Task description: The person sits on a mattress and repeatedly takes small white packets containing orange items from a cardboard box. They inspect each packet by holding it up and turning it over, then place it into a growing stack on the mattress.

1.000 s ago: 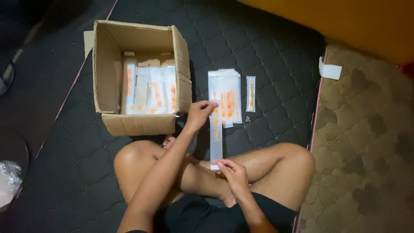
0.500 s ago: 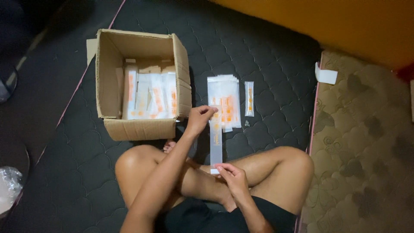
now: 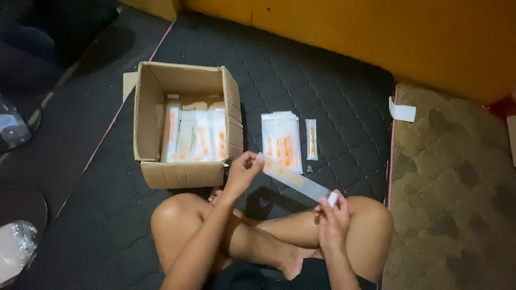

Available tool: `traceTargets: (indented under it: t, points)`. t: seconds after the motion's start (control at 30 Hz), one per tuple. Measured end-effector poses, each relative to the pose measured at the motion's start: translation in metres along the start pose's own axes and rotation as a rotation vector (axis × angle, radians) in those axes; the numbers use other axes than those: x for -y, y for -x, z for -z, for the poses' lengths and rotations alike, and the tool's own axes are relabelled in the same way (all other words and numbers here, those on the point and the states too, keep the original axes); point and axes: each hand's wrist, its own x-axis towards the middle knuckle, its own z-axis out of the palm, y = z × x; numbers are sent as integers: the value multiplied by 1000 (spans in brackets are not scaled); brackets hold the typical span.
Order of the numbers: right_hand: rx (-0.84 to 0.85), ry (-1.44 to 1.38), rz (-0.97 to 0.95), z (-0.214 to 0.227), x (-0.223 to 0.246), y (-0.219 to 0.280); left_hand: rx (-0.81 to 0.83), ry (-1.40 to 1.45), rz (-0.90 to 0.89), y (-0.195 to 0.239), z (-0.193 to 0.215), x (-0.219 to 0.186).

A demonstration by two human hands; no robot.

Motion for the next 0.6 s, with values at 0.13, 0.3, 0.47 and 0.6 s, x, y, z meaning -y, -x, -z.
traceTargets:
  t: [0.13,0.3,0.47,0.6]
  points:
    - [34,-236,-101,7,-30,-22,54,83,103,30,-6,12]
    - [323,-173,-331,-49,-52,12,117,190,140,58,-20,22]
    - [251,-66,-293,-90,-49,31,71,292,84,57,-21,42]
    - [217,34,-305,-91,-25,35,-5,323,81,54,-15,36]
